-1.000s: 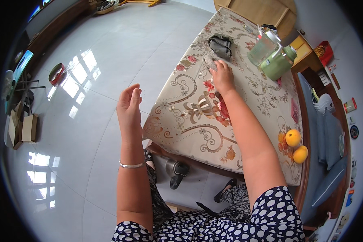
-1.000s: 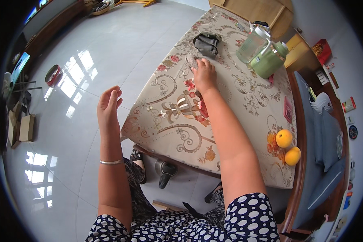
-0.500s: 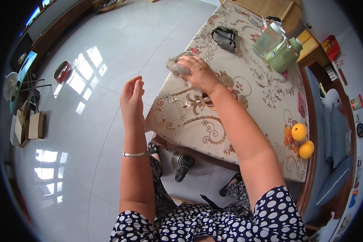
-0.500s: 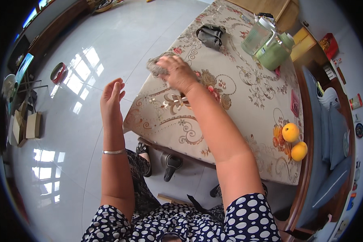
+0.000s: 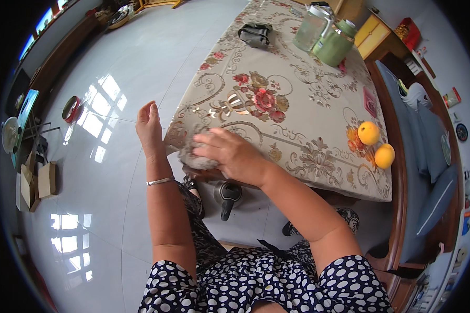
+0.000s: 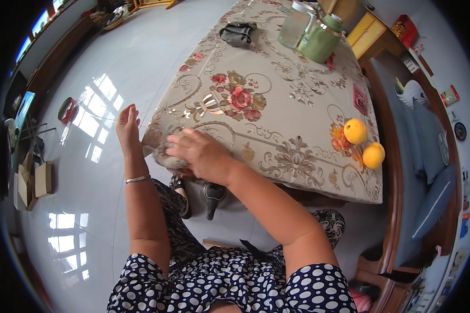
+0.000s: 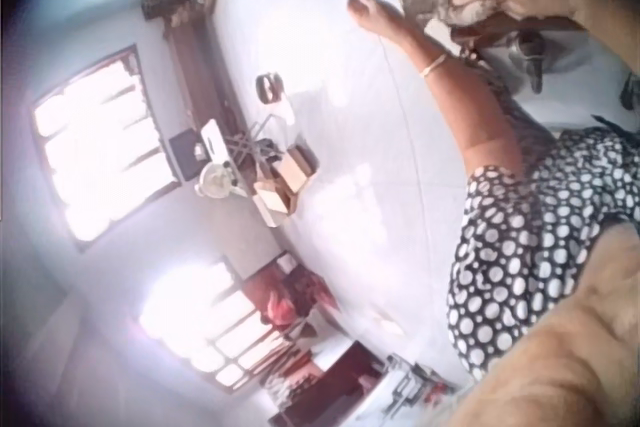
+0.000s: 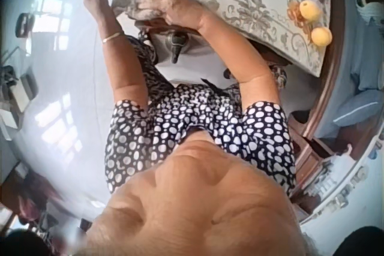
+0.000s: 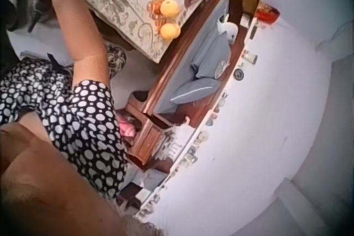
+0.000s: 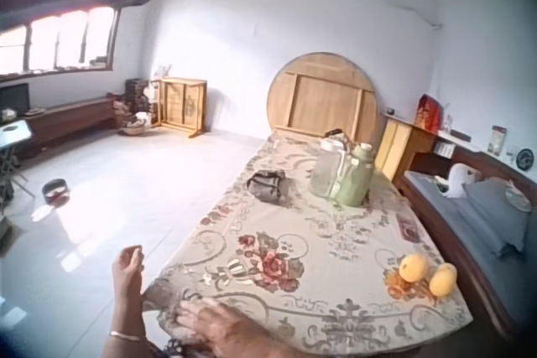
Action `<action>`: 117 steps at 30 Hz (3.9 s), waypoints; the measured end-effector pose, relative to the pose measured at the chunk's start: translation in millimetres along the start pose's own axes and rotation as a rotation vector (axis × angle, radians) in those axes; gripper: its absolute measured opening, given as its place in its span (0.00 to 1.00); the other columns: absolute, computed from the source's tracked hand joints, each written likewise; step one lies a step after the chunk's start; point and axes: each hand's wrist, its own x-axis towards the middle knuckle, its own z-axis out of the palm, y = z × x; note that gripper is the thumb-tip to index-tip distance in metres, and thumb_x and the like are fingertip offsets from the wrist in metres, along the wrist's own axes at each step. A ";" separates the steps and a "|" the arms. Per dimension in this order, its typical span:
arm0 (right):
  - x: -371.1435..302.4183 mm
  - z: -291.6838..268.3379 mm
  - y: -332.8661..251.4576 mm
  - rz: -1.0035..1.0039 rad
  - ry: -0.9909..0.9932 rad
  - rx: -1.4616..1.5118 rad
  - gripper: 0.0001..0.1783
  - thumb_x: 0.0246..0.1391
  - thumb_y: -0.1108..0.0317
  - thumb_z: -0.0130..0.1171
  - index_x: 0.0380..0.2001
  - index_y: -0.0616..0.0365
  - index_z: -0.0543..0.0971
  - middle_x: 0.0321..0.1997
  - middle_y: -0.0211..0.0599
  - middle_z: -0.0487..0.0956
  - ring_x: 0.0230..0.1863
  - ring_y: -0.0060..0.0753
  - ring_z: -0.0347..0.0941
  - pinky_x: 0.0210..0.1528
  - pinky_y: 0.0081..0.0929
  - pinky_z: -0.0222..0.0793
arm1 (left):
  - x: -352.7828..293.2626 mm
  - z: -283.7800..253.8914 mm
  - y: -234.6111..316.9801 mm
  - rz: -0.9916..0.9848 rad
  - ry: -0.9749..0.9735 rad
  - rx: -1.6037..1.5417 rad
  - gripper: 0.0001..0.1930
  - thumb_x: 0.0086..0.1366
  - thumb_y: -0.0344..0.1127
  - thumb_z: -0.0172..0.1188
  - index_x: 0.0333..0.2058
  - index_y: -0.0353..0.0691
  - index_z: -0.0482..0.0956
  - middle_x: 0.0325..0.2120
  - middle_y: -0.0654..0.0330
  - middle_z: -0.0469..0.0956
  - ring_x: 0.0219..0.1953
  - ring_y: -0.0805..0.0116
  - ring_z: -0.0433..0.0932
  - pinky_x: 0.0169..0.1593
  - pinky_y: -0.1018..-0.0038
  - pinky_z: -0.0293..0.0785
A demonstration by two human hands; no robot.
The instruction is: The person wipes a floral-patterned tablecloth with a cloth, moving items like a green thermos, a glass jar, and oranges to reach different areas. They fold the cloth and continue wiping the surface systematically.
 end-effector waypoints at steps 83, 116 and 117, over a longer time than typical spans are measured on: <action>17.8 -71.2 246.5 0.507 0.010 -0.542 0.26 0.57 0.49 0.52 0.55 0.50 0.72 0.62 0.35 0.66 0.61 0.44 0.62 0.63 0.37 0.58 | -45.9 63.7 26.5 0.486 -0.154 0.692 0.10 0.65 0.30 0.55 0.45 0.36 0.75 0.48 0.56 0.74 0.45 0.64 0.74 0.44 0.72 0.72; -261.9 -145.0 -13.8 0.859 0.191 -0.675 0.26 0.51 0.63 0.61 0.53 0.62 0.70 0.58 0.45 0.67 0.59 0.50 0.62 0.63 0.40 0.57 | -35.5 57.8 11.3 0.482 -0.174 0.665 0.12 0.64 0.35 0.57 0.43 0.35 0.77 0.45 0.52 0.74 0.48 0.55 0.73 0.51 0.66 0.71; -262.5 -143.8 -17.3 0.890 0.199 -0.659 0.26 0.51 0.64 0.60 0.53 0.62 0.70 0.58 0.45 0.67 0.58 0.49 0.62 0.63 0.39 0.57 | -35.9 59.8 12.3 0.480 -0.175 0.660 0.12 0.64 0.35 0.57 0.43 0.35 0.77 0.45 0.53 0.74 0.48 0.55 0.73 0.51 0.66 0.71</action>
